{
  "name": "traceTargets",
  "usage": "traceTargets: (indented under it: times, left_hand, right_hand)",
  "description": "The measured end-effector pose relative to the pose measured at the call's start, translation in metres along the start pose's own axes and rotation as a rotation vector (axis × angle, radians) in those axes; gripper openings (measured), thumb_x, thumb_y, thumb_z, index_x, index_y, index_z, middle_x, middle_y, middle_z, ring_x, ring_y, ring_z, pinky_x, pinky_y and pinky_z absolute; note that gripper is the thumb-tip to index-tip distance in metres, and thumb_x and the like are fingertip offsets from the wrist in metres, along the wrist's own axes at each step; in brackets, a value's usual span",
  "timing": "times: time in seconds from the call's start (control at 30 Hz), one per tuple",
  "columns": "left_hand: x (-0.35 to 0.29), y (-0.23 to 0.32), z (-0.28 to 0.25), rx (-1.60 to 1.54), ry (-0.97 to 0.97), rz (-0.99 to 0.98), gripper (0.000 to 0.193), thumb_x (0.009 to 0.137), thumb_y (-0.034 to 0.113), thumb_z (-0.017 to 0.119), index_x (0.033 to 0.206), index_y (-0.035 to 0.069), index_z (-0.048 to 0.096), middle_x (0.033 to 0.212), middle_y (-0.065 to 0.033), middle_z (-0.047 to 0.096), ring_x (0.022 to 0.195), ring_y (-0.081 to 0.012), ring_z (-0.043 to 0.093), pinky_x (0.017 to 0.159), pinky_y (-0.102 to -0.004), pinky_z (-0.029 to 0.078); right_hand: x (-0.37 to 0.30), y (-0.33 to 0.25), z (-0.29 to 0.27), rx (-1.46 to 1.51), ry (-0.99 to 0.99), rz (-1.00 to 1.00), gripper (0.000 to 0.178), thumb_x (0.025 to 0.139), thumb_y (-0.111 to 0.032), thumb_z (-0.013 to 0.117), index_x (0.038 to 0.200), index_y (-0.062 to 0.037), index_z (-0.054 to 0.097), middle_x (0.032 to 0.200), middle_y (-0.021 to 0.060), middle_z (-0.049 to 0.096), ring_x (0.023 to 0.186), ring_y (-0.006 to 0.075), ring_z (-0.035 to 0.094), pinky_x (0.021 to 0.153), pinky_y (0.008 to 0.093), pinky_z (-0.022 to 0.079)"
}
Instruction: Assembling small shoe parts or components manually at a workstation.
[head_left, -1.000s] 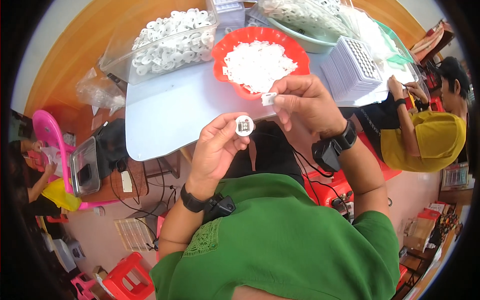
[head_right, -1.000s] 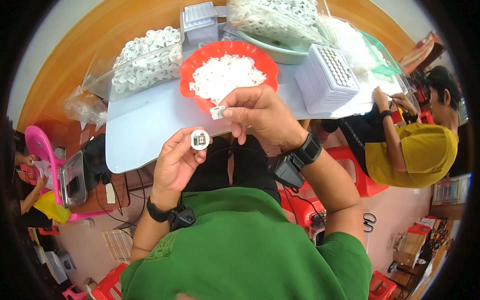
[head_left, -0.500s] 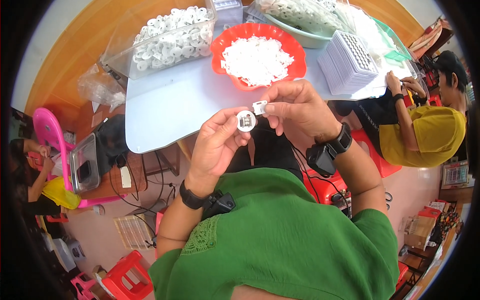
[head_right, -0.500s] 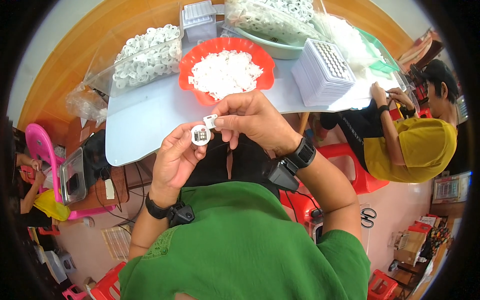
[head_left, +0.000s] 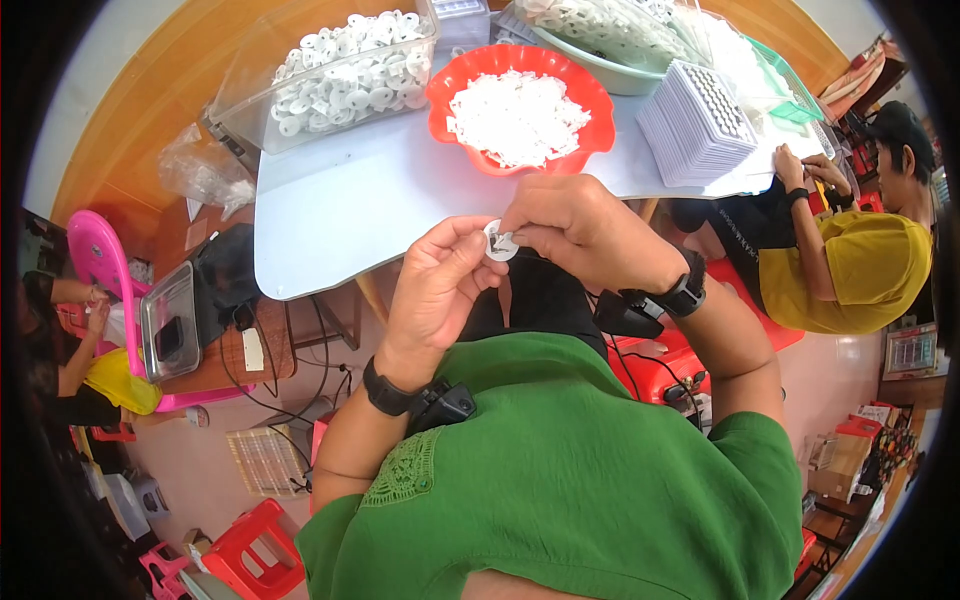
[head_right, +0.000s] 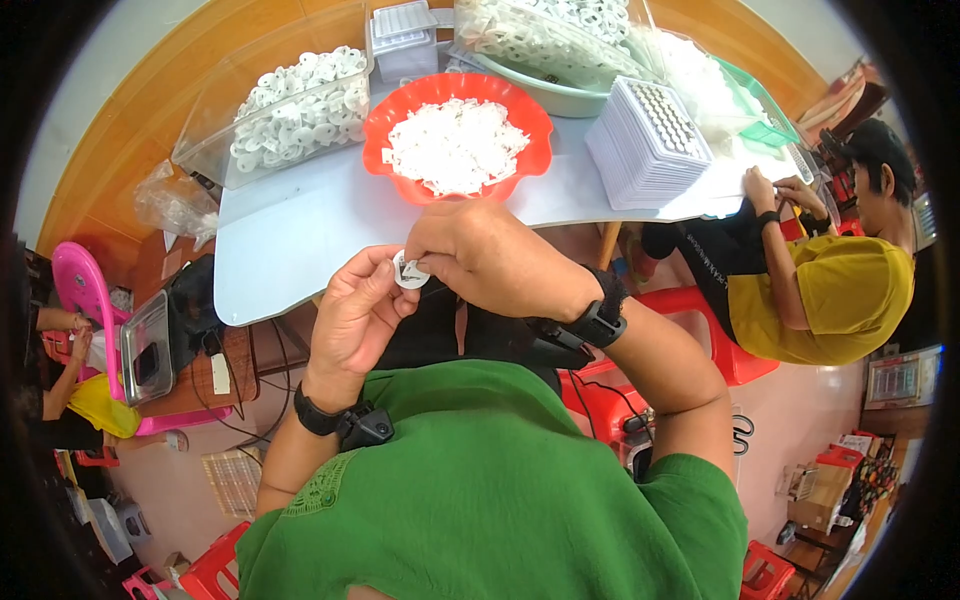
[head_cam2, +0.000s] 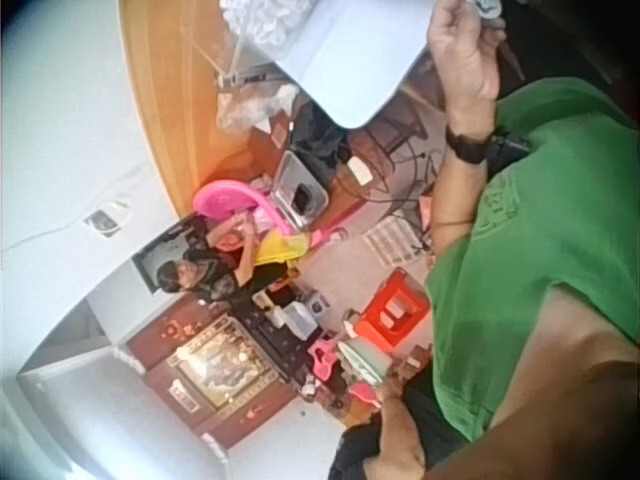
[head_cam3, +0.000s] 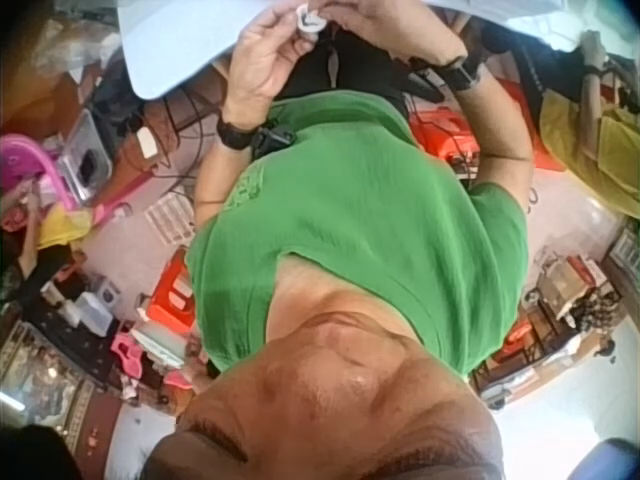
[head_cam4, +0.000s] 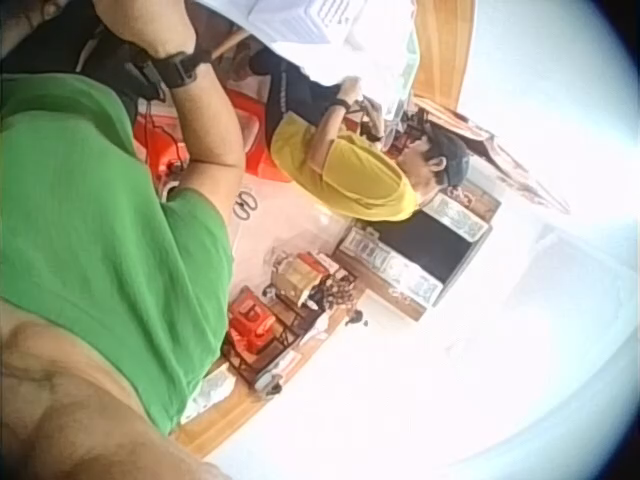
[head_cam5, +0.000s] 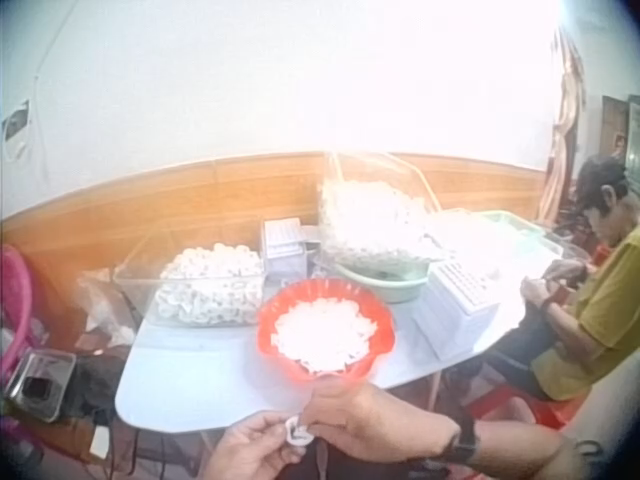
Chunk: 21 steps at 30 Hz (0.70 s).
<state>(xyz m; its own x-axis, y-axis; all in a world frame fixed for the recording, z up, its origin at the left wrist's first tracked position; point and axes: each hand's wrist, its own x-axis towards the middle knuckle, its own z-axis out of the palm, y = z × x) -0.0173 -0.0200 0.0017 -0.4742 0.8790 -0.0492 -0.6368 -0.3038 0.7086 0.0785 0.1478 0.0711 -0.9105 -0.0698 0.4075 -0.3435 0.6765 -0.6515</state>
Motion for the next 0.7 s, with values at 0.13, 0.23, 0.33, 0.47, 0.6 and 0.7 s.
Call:
traceTargets:
  times: [0.13, 0.23, 0.33, 0.47, 0.6, 0.7]
  left_hand:
    - [0.000, -0.003, -0.002, 0.028, 0.021, 0.015, 0.022, 0.095, 0.014, 0.054, 0.110, -0.001, 0.058, 0.092, -0.0075, 0.065, 0.075, -0.0132, 0.062, 0.067, -0.0250, 0.052]
    - [0.000, -0.004, -0.002, 0.053, 0.033, 0.039, 0.021, 0.094, 0.012, 0.054, 0.110, -0.001, 0.058, 0.091, -0.0087, 0.066, 0.074, -0.0143, 0.064, 0.066, -0.0256, 0.053]
    - [-0.001, -0.005, 0.000, 0.082, 0.053, 0.053, 0.020, 0.094, 0.012, 0.054, 0.109, -0.001, 0.059, 0.091, -0.0093, 0.066, 0.074, -0.0151, 0.064, 0.065, -0.0259, 0.053]
    - [-0.002, -0.005, 0.002, 0.112, 0.066, 0.092, 0.021, 0.094, 0.011, 0.054, 0.110, -0.002, 0.059, 0.092, -0.0098, 0.066, 0.074, -0.0149, 0.064, 0.065, -0.0254, 0.053]
    - [-0.003, 0.000, 0.005, 0.169, 0.084, 0.119, 0.023, 0.094, 0.010, 0.054, 0.111, -0.004, 0.059, 0.093, -0.0108, 0.066, 0.075, -0.0152, 0.064, 0.066, -0.0247, 0.052]
    - [-0.003, -0.002, 0.007, 0.201, 0.087, 0.139, 0.023, 0.094, 0.010, 0.054, 0.112, -0.005, 0.059, 0.095, -0.0115, 0.066, 0.076, -0.0156, 0.064, 0.067, -0.0248, 0.053]
  right_hand:
    - [0.001, -0.004, 0.000, -0.033, -0.016, 0.000, 0.008, 0.074, 0.002, 0.063, 0.083, 0.0014, 0.063, 0.078, 0.0170, 0.060, 0.074, 0.0353, 0.059, 0.063, 0.0396, 0.047]
    - [0.002, -0.001, 0.000, -0.048, -0.052, -0.024, 0.007, 0.074, 0.000, 0.063, 0.081, 0.0012, 0.063, 0.078, 0.0168, 0.060, 0.073, 0.0348, 0.059, 0.062, 0.0398, 0.047]
    - [0.002, 0.001, 0.000, -0.096, -0.098, -0.059, 0.011, 0.077, 0.002, 0.063, 0.088, 0.0008, 0.061, 0.076, 0.0130, 0.056, 0.069, 0.0318, 0.057, 0.060, 0.0370, 0.045]
    - [0.002, -0.001, 0.007, -0.103, -0.007, -0.004, 0.009, 0.075, -0.001, 0.064, 0.081, 0.0012, 0.058, 0.075, 0.0145, 0.057, 0.068, 0.0332, 0.058, 0.059, 0.0390, 0.045]
    - [-0.004, 0.000, 0.015, -0.158, 0.112, 0.070, 0.011, 0.073, -0.003, 0.064, 0.076, 0.0004, 0.054, 0.072, 0.0152, 0.057, 0.066, 0.0346, 0.058, 0.057, 0.0405, 0.045]
    - [-0.011, 0.002, 0.021, -0.187, 0.177, 0.065, 0.012, 0.072, -0.002, 0.066, 0.078, -0.0004, 0.055, 0.074, 0.0143, 0.058, 0.064, 0.0333, 0.058, 0.055, 0.0394, 0.045]
